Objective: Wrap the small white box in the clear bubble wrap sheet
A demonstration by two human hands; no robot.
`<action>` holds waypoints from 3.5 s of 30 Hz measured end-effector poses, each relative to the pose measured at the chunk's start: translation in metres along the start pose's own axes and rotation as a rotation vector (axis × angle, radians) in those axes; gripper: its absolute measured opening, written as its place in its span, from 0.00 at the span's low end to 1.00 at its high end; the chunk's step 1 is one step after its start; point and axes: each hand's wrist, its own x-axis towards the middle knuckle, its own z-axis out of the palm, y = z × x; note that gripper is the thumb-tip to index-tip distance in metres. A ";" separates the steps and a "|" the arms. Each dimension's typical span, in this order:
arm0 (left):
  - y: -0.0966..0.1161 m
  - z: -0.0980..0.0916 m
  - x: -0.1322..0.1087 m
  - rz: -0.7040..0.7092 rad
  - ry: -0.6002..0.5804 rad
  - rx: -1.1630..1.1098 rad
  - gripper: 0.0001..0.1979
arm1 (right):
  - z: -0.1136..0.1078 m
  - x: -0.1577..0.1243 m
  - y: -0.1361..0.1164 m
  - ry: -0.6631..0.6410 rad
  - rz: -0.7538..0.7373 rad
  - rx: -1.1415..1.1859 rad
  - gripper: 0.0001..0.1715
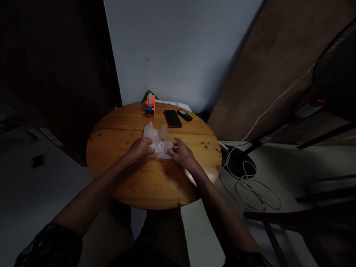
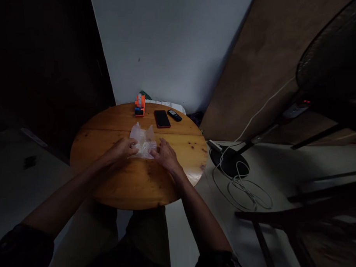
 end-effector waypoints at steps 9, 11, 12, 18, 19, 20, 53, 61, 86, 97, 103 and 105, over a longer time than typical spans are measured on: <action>0.011 -0.009 0.001 0.028 -0.106 0.132 0.08 | 0.029 0.012 -0.003 0.129 0.034 0.252 0.37; 0.012 -0.009 0.003 0.027 -0.126 0.145 0.10 | 0.035 0.013 -0.008 0.173 -0.024 0.350 0.35; 0.012 -0.009 0.003 0.023 -0.129 0.145 0.11 | 0.038 0.012 -0.011 0.185 -0.049 0.385 0.34; 0.008 -0.002 0.006 0.037 -0.109 0.030 0.11 | 0.048 0.011 -0.032 0.189 -0.131 0.384 0.31; 0.007 -0.001 0.007 0.050 -0.102 0.004 0.10 | 0.048 0.011 -0.035 0.184 -0.139 0.364 0.30; 0.005 0.001 0.008 0.064 -0.094 -0.020 0.10 | 0.049 0.010 -0.037 0.175 -0.147 0.342 0.29; -0.011 0.008 -0.004 0.018 0.118 -0.308 0.32 | 0.018 0.009 -0.070 -0.183 -0.372 -0.267 0.48; -0.021 0.018 0.004 0.084 0.089 -0.329 0.39 | 0.015 0.024 -0.020 -0.140 -0.334 0.455 0.32; -0.021 0.029 -0.004 0.357 0.311 -0.232 0.12 | 0.041 0.067 -0.002 -0.048 -0.582 0.047 0.22; -0.016 0.041 -0.002 0.339 0.426 -0.219 0.06 | 0.038 0.079 -0.004 -0.075 -0.574 -0.038 0.17; -0.016 0.044 -0.004 0.348 0.423 -0.167 0.08 | 0.040 0.082 -0.001 0.001 -0.542 0.011 0.18; -0.015 0.043 -0.005 0.350 0.411 -0.181 0.08 | 0.042 0.088 0.004 0.093 -0.427 0.073 0.19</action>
